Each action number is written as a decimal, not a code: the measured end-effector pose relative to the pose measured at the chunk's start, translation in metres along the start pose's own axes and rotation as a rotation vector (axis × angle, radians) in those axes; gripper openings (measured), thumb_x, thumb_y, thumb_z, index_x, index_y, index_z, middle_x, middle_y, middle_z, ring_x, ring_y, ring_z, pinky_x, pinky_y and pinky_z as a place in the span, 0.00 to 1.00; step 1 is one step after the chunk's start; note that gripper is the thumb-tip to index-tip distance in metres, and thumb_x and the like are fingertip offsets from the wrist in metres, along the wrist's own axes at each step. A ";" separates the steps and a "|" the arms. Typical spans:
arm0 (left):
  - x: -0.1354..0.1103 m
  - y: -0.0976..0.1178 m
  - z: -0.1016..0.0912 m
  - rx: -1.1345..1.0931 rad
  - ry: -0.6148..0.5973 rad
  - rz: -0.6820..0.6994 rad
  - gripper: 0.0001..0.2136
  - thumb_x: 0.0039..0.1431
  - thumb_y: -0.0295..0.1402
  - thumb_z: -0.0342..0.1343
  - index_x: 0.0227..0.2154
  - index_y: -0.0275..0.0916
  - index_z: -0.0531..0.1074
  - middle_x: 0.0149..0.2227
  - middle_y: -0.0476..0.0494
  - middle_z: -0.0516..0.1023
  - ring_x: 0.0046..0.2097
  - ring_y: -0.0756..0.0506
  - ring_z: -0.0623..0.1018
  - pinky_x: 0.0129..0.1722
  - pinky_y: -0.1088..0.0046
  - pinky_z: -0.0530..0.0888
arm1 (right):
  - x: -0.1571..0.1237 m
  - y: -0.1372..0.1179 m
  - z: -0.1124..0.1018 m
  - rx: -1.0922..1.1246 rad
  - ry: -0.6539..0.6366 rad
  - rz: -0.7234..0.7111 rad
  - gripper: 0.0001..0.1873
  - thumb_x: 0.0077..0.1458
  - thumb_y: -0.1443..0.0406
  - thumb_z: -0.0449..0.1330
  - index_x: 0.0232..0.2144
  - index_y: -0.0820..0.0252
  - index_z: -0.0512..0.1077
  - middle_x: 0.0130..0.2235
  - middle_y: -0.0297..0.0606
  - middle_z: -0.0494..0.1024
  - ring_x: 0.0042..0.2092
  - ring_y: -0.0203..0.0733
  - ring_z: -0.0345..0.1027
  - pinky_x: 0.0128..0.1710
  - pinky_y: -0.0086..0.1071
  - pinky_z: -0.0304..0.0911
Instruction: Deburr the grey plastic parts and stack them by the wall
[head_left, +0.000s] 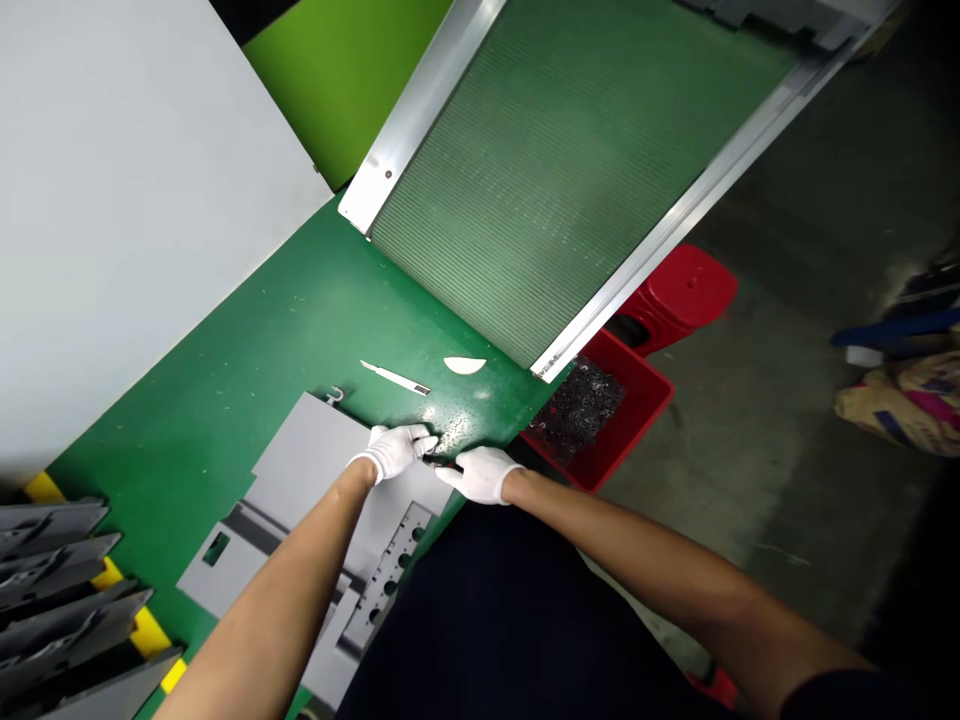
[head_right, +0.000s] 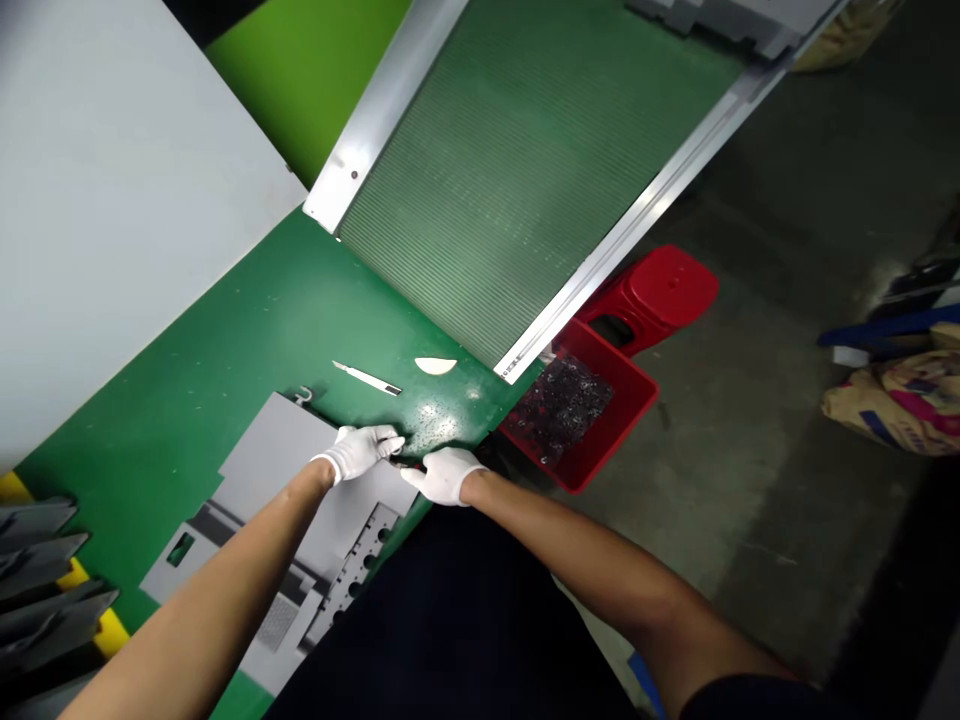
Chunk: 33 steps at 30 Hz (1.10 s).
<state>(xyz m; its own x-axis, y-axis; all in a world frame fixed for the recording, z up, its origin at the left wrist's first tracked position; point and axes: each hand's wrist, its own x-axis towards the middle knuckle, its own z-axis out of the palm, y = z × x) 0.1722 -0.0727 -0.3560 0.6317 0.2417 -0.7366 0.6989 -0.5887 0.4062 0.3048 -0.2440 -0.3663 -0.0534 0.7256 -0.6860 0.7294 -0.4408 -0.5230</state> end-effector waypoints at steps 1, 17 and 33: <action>0.001 0.000 0.001 -0.005 0.005 -0.003 0.18 0.65 0.51 0.45 0.31 0.45 0.72 0.29 0.55 0.78 0.34 0.47 0.76 0.47 0.69 0.63 | 0.000 0.000 0.000 -0.002 -0.004 0.000 0.38 0.61 0.39 0.41 0.44 0.60 0.78 0.45 0.53 0.81 0.47 0.58 0.76 0.43 0.43 0.68; -0.008 0.004 -0.002 -0.032 0.028 -0.018 0.18 0.64 0.50 0.45 0.29 0.45 0.72 0.28 0.55 0.79 0.33 0.48 0.77 0.47 0.69 0.64 | 0.001 -0.013 0.000 -0.076 0.027 -0.020 0.46 0.62 0.38 0.32 0.42 0.63 0.80 0.40 0.56 0.82 0.44 0.60 0.78 0.41 0.45 0.70; -0.024 0.008 -0.014 -0.035 0.045 0.024 0.19 0.65 0.52 0.43 0.30 0.44 0.69 0.30 0.55 0.79 0.34 0.47 0.75 0.45 0.70 0.65 | -0.006 -0.022 -0.013 -0.076 0.051 -0.028 0.38 0.63 0.41 0.40 0.44 0.62 0.79 0.42 0.55 0.82 0.44 0.58 0.77 0.42 0.44 0.70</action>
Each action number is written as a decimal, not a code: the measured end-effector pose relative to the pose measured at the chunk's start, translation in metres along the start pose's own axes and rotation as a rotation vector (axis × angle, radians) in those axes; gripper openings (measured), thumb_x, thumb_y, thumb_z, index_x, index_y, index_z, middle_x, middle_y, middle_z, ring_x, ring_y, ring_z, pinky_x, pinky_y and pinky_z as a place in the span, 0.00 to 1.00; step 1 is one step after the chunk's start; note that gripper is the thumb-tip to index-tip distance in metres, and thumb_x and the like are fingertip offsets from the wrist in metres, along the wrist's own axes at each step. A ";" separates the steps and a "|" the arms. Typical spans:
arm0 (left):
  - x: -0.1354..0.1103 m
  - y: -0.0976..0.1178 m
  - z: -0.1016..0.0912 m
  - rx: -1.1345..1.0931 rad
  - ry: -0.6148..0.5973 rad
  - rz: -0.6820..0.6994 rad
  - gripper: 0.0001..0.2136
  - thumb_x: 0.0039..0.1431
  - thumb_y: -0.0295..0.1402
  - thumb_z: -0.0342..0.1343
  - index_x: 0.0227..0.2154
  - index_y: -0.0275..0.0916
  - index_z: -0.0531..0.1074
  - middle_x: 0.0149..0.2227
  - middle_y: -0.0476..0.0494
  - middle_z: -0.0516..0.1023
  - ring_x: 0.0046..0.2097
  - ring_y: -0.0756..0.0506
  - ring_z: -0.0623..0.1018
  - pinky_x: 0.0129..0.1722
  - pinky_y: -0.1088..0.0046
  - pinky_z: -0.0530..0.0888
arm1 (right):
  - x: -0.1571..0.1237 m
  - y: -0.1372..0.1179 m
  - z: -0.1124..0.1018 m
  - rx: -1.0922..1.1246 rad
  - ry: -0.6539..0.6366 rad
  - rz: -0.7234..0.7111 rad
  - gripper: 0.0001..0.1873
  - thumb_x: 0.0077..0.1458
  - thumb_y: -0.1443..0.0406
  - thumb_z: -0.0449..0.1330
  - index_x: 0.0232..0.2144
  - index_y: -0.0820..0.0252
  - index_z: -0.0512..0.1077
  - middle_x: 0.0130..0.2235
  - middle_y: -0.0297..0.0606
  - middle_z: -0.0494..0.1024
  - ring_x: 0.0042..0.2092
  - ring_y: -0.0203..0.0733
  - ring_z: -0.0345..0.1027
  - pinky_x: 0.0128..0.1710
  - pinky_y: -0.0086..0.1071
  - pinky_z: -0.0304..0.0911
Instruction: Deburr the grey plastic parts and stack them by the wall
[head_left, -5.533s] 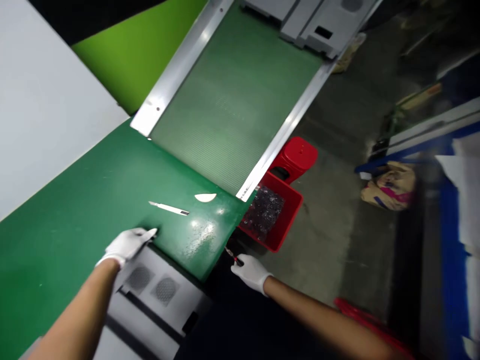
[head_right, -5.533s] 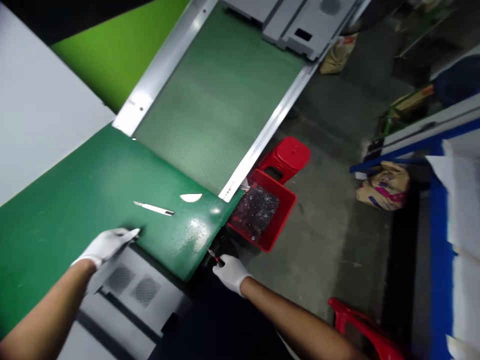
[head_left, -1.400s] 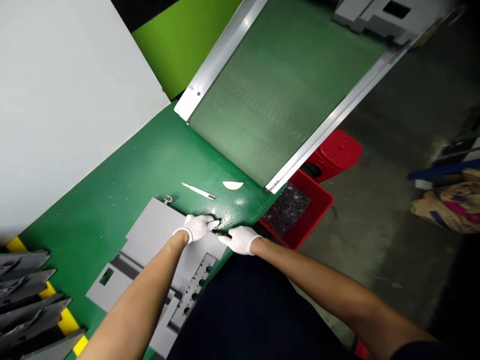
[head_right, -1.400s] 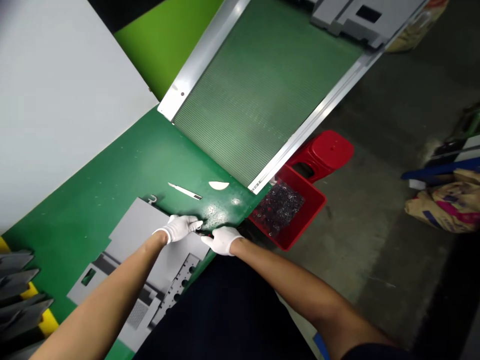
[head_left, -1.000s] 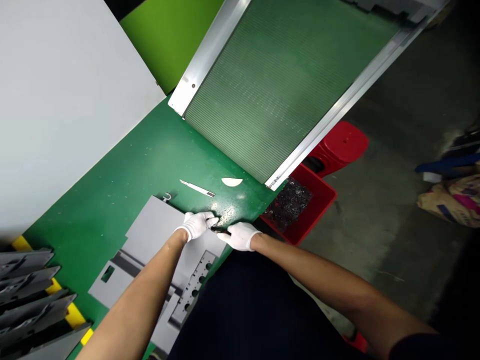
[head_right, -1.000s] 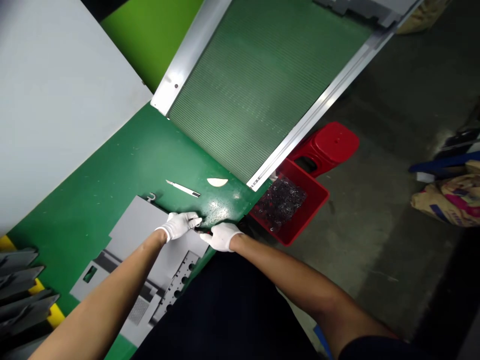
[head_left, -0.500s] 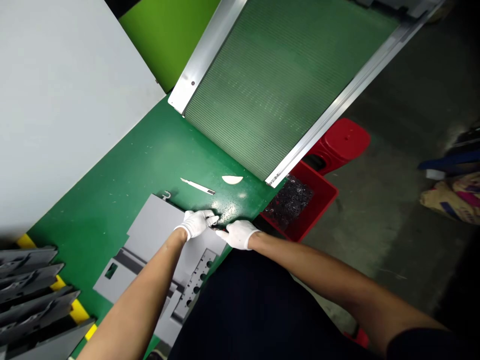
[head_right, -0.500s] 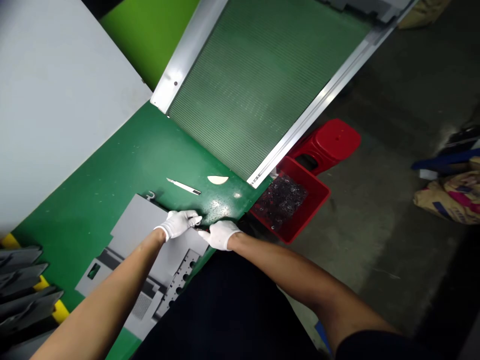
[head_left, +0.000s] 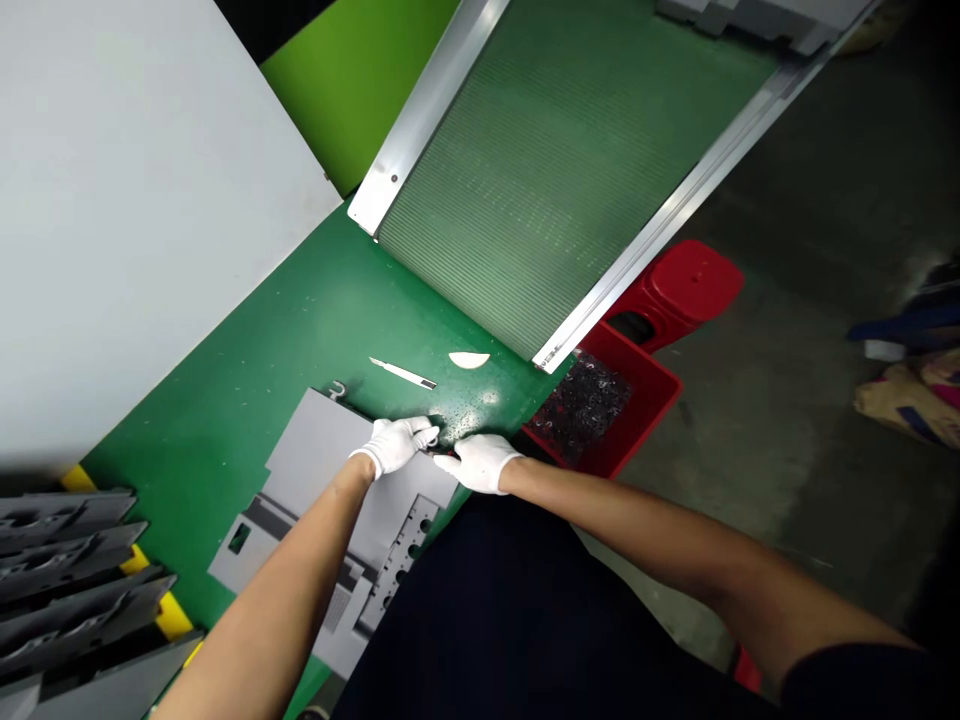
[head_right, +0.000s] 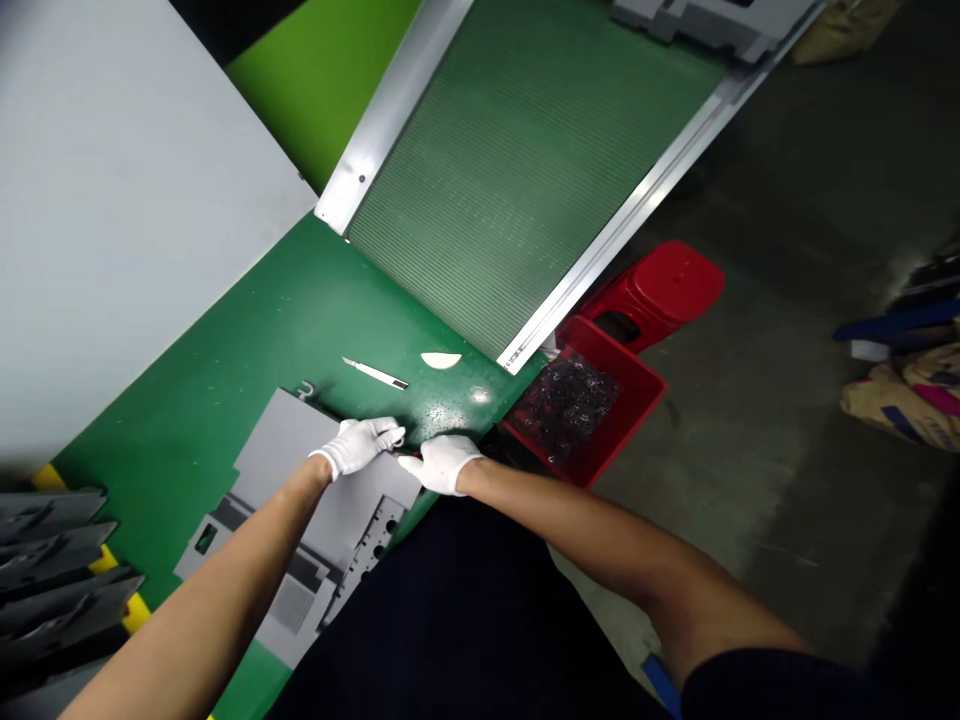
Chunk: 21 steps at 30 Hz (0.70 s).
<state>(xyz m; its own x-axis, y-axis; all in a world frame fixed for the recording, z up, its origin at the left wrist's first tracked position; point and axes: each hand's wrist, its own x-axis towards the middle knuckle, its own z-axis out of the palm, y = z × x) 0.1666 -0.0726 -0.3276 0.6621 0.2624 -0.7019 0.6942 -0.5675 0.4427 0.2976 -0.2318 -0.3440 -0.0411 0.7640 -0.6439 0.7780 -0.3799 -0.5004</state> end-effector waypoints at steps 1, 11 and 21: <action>0.000 0.000 0.001 -0.001 0.000 -0.001 0.19 0.65 0.52 0.43 0.30 0.44 0.69 0.30 0.55 0.78 0.34 0.47 0.75 0.45 0.71 0.65 | -0.001 -0.001 0.002 -0.010 -0.007 0.004 0.38 0.63 0.41 0.41 0.43 0.63 0.79 0.41 0.55 0.82 0.44 0.58 0.77 0.42 0.44 0.70; 0.006 -0.007 0.031 -0.041 -0.027 0.084 0.20 0.66 0.50 0.43 0.28 0.42 0.70 0.30 0.52 0.77 0.33 0.47 0.75 0.46 0.70 0.67 | 0.001 0.012 0.016 -0.096 -0.053 -0.039 0.39 0.62 0.41 0.43 0.42 0.66 0.80 0.42 0.59 0.82 0.45 0.61 0.77 0.44 0.47 0.69; 0.010 -0.014 0.031 -0.104 0.035 0.163 0.22 0.64 0.53 0.45 0.31 0.42 0.74 0.38 0.45 0.75 0.40 0.46 0.75 0.45 0.72 0.70 | -0.006 0.013 0.025 -0.013 -0.032 0.009 0.36 0.62 0.42 0.45 0.45 0.63 0.78 0.44 0.55 0.82 0.47 0.57 0.77 0.44 0.41 0.69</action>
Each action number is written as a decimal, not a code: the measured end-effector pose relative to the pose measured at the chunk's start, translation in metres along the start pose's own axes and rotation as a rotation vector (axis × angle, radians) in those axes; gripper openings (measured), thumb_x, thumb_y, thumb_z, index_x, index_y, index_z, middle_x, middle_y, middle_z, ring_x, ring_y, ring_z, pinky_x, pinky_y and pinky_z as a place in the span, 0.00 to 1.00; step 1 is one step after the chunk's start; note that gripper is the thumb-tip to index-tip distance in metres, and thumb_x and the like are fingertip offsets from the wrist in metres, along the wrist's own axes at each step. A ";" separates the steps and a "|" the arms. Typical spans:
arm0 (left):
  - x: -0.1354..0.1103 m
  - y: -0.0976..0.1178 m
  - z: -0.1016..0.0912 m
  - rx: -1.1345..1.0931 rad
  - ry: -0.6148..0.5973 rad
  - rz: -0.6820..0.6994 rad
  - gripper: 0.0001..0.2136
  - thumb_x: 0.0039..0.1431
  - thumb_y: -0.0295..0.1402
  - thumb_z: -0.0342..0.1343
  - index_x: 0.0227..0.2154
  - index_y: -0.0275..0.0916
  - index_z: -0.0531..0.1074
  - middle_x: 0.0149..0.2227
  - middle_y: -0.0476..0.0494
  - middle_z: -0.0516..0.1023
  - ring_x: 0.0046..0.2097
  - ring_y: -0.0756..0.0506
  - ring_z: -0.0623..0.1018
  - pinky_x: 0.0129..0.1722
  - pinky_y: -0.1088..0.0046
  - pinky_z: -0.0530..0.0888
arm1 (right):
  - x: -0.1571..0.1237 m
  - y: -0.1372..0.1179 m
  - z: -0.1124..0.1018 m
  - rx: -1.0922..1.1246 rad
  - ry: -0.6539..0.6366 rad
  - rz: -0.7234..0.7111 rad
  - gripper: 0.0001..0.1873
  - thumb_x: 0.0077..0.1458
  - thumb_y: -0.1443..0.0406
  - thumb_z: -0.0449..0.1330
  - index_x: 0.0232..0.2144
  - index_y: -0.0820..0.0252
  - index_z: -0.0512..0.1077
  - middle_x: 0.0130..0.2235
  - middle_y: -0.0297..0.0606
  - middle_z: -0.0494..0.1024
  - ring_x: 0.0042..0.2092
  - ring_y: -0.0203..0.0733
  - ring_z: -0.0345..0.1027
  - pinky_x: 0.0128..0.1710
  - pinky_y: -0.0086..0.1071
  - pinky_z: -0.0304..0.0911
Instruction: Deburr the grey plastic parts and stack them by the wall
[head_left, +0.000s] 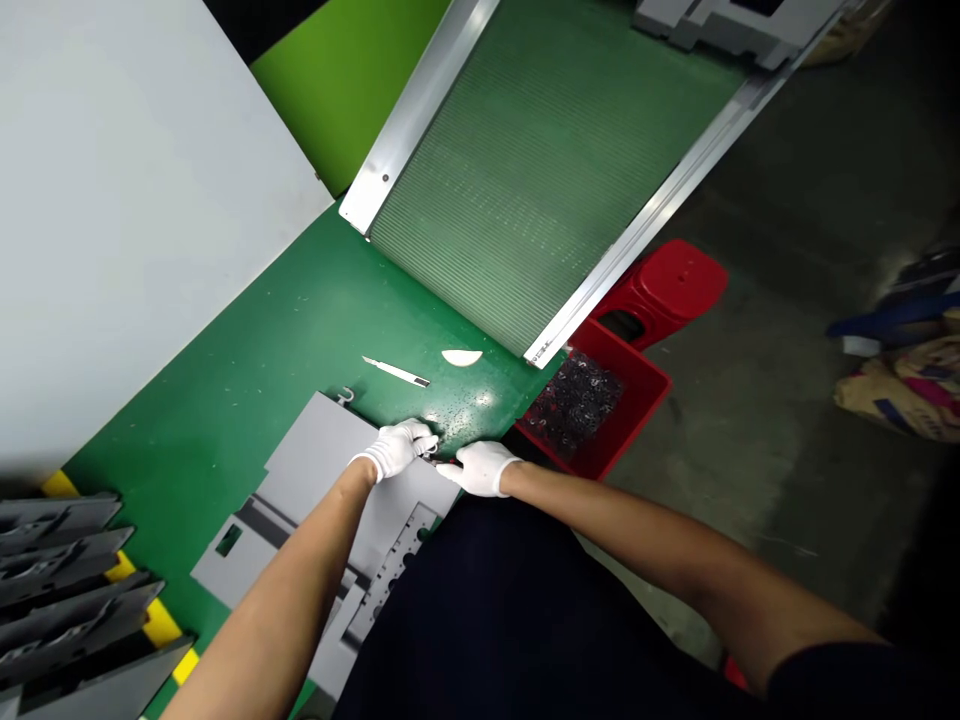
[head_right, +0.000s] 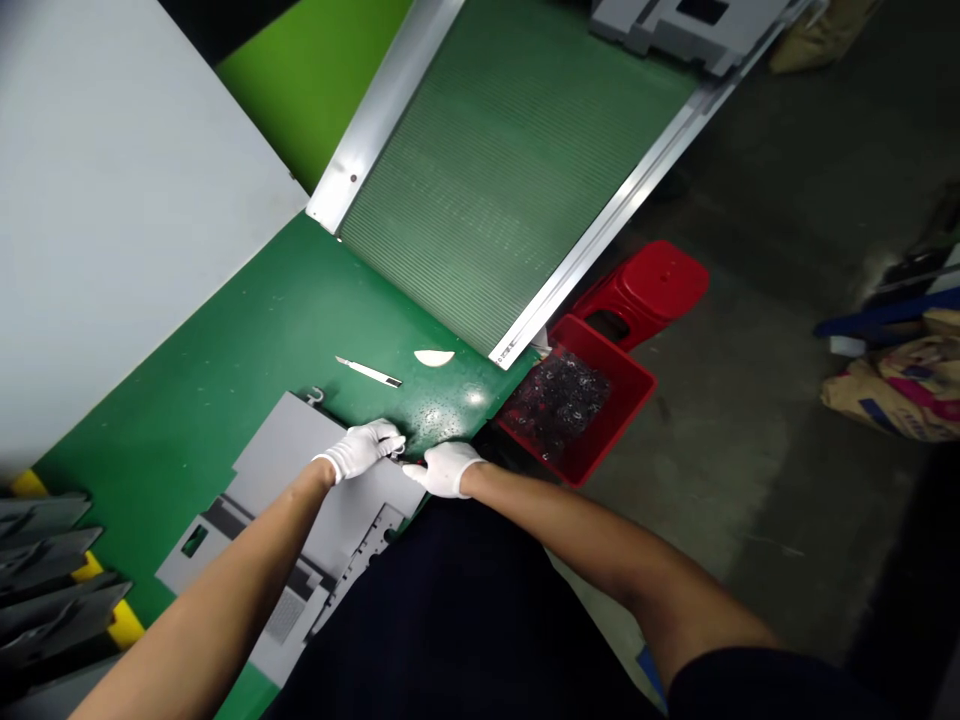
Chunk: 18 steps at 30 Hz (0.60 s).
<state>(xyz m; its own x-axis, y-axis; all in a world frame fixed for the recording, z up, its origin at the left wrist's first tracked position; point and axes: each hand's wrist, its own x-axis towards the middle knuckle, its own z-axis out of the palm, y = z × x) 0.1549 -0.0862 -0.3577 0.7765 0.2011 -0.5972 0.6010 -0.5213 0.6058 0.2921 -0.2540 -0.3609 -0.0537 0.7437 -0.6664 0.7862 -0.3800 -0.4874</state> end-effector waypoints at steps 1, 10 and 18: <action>0.000 0.000 0.000 -0.007 -0.003 -0.001 0.22 0.64 0.53 0.45 0.31 0.42 0.74 0.38 0.45 0.75 0.40 0.46 0.75 0.45 0.72 0.71 | 0.000 0.000 0.000 0.006 0.002 -0.002 0.36 0.62 0.41 0.45 0.45 0.62 0.78 0.44 0.55 0.82 0.47 0.56 0.77 0.44 0.41 0.68; 0.001 -0.005 -0.001 -0.053 -0.015 -0.029 0.22 0.62 0.55 0.47 0.30 0.42 0.75 0.38 0.46 0.76 0.39 0.46 0.75 0.44 0.71 0.71 | -0.001 -0.004 0.011 0.042 0.025 0.044 0.37 0.64 0.41 0.41 0.45 0.61 0.78 0.44 0.54 0.82 0.46 0.56 0.77 0.44 0.42 0.68; 0.003 -0.002 -0.002 -0.131 -0.001 -0.061 0.22 0.61 0.55 0.48 0.28 0.41 0.73 0.35 0.46 0.76 0.37 0.45 0.75 0.43 0.70 0.72 | 0.001 -0.013 0.010 0.027 0.066 0.051 0.40 0.64 0.41 0.40 0.41 0.66 0.80 0.39 0.56 0.82 0.45 0.60 0.77 0.44 0.44 0.68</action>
<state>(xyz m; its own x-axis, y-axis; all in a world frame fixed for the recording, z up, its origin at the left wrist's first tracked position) 0.1566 -0.0832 -0.3596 0.7377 0.2281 -0.6354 0.6665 -0.3959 0.6317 0.2760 -0.2537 -0.3612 0.0269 0.7573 -0.6525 0.7699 -0.4321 -0.4696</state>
